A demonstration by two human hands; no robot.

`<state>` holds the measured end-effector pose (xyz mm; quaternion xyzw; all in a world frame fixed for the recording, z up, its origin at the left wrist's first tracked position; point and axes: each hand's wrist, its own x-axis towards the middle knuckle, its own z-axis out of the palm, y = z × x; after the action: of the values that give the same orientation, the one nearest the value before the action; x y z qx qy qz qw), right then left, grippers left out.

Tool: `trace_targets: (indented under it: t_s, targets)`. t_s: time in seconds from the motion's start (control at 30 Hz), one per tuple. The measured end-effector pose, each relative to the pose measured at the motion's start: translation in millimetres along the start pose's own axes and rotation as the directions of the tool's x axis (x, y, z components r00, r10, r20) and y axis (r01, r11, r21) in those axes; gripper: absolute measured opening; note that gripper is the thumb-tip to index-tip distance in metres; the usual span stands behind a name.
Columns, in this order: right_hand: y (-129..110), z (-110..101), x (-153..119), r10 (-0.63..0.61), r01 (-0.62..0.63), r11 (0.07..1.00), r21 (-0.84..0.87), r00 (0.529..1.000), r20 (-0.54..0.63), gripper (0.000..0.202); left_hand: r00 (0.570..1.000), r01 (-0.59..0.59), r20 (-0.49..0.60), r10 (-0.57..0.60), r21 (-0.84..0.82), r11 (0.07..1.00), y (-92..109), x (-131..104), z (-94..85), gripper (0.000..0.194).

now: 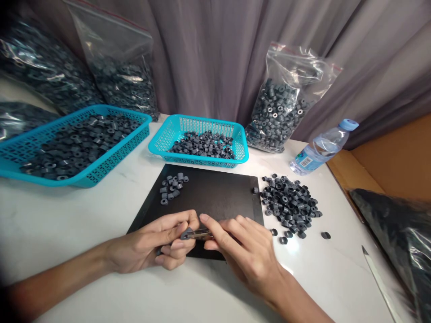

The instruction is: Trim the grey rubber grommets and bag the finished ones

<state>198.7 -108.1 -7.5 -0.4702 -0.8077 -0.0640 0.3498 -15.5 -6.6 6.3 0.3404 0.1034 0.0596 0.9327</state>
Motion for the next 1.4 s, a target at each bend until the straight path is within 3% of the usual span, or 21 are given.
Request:
trace_targets:
  t_s: [1.03,1.4]
  targets:
    - [-0.1,-5.2,6.3,-0.121,0.121,0.993,-0.005,0.993,0.007,0.037,0.992,0.081,0.094,-0.085,0.046,0.996,-2.2,0.7,-1.7,0.018]
    - [3.5,-2.2,4.2,-0.122,0.124,0.99,0.065,0.992,-0.028,0.045,0.988,0.098,0.114,-0.101,0.028,0.995,-3.8,0.5,-0.8,0.018]
